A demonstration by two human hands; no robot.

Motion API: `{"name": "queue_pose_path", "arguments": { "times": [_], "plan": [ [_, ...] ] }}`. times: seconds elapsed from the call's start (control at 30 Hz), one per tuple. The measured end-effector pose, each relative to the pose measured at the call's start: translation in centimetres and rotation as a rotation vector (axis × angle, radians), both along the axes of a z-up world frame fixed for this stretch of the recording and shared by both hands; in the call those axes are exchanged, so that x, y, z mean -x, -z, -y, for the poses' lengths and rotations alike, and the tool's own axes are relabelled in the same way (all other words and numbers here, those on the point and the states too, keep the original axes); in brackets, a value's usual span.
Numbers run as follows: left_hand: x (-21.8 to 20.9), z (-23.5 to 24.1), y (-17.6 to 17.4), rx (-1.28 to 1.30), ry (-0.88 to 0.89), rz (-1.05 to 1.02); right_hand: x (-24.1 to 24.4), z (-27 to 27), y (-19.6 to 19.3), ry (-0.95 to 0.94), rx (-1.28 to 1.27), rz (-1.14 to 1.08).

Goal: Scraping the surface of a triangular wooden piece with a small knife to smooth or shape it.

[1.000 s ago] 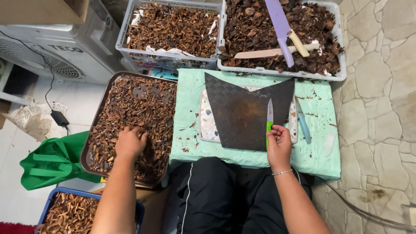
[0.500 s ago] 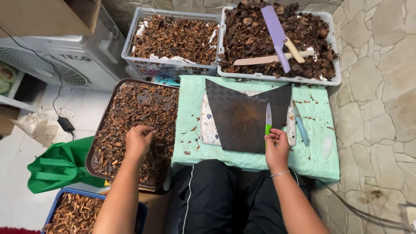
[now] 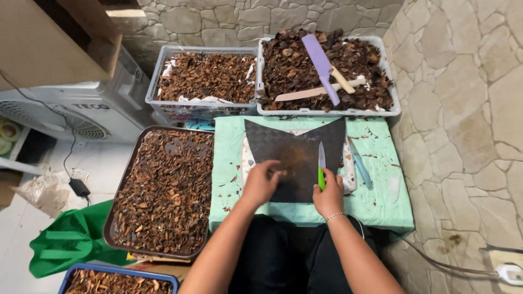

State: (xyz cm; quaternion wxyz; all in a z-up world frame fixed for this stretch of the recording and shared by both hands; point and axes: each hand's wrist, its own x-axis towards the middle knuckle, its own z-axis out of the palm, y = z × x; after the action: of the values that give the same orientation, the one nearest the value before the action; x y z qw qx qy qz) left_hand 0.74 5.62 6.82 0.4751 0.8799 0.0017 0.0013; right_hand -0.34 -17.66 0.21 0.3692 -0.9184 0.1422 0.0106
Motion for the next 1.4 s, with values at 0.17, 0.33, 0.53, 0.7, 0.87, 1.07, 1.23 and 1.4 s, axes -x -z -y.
{"name": "queue_pose_path", "arguments": {
  "times": [0.17, 0.33, 0.53, 0.7, 0.87, 1.07, 1.23, 1.4],
  "plan": [
    [-2.0, 4.4, 5.5, -0.220, 0.073, -0.038, 0.9, -0.8, -3.0, -0.017, -0.007, 0.015],
    [-2.6, 4.5, 7.0, -0.371, 0.017, 0.112, 2.1, -2.5, -5.8, -0.081, -0.267, -0.095],
    [-1.7, 5.0, 5.9, -0.277, -0.096, 0.112, 3.1, -3.0, -3.9, -0.242, -0.157, -0.078],
    [-1.1, 5.1, 5.4, -0.344, -0.080, 0.085, 4.0, -3.3, -5.0, -0.374, 0.039, -0.122],
    [-1.2, 5.2, 5.5, -0.400, -0.073, 0.061, 4.3, -3.5, -6.2, -0.397, 0.068, -0.178],
    [-1.3, 5.4, 6.2, -0.388, -0.115, 0.105, 4.8, -3.9, -9.6, -0.424, 0.089, -0.258],
    [-1.3, 5.4, 6.1, -0.386, -0.123, 0.093, 4.9, -3.9, -9.8, -0.390, 0.040, -0.248],
    [-1.1, 5.4, 5.6, -0.399, -0.124, 0.096, 4.7, -3.7, -8.8, -0.395, 0.087, -0.260]
  ]
}}
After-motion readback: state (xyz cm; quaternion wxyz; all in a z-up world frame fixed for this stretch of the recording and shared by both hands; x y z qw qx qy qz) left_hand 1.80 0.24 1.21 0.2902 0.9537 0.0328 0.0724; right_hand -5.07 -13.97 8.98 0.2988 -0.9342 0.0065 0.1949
